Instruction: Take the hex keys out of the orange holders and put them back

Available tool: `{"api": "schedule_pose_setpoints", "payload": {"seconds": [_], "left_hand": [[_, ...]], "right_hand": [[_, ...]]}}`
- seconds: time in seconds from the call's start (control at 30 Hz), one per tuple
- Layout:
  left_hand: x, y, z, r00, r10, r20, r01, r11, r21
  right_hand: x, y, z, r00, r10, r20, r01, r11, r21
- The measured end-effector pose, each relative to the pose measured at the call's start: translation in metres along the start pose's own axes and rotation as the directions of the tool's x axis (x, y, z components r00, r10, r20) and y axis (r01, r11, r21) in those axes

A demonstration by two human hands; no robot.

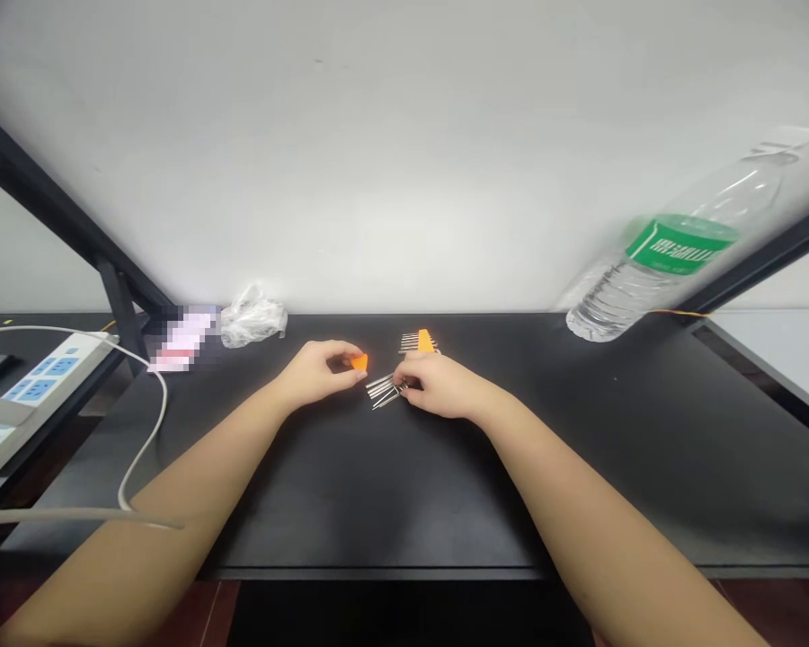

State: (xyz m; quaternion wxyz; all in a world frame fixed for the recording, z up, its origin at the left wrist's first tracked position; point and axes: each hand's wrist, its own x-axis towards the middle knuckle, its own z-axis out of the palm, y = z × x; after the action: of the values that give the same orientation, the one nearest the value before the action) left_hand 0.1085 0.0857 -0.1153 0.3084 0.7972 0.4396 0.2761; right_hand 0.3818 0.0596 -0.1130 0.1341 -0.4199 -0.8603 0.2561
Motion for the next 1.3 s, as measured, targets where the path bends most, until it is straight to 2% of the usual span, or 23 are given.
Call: {"api": "schedule_pose_setpoints", "payload": {"seconds": [0.17, 0.4, 0.6, 0.77, 0.97, 1.2, 1.3], "left_hand": [[0.000, 0.000, 0.000, 1.000, 0.004, 0.000, -0.004, 1.000, 0.009], [0.001, -0.001, 0.001, 1.000, 0.006, -0.003, -0.006, 1.000, 0.011], [0.002, -0.001, 0.001, 1.000, 0.004, -0.002, -0.004, 1.000, 0.016], [0.001, 0.001, 0.000, 1.000, 0.001, 0.006, -0.001, 1.000, 0.023], [0.001, 0.000, 0.001, 1.000, 0.000, 0.005, 0.000, 1.000, 0.020], [0.002, -0.002, 0.002, 1.000, 0.004, 0.014, -0.005, 1.000, 0.024], [0.002, -0.002, 0.002, 1.000, 0.006, 0.017, -0.006, 1.000, 0.027]], "right_hand": [[0.001, -0.003, 0.004, 0.999, -0.044, 0.011, 0.044, 0.999, -0.010], [0.001, -0.007, 0.005, 0.998, -0.045, 0.042, 0.051, 0.990, -0.132], [-0.003, -0.028, 0.005, 0.996, 0.019, 0.090, 0.011, 0.947, -0.321], [-0.008, -0.047, 0.004, 0.984, 0.040, 0.171, 0.016, 0.949, -0.315], [-0.010, -0.054, -0.001, 0.991, 0.037, 0.130, 0.005, 0.952, -0.305], [-0.008, -0.043, 0.007, 0.997, 0.019, 0.071, 0.014, 0.904, -0.428], [-0.009, -0.042, 0.006, 0.999, 0.014, 0.047, 0.006, 0.913, -0.407]]}}
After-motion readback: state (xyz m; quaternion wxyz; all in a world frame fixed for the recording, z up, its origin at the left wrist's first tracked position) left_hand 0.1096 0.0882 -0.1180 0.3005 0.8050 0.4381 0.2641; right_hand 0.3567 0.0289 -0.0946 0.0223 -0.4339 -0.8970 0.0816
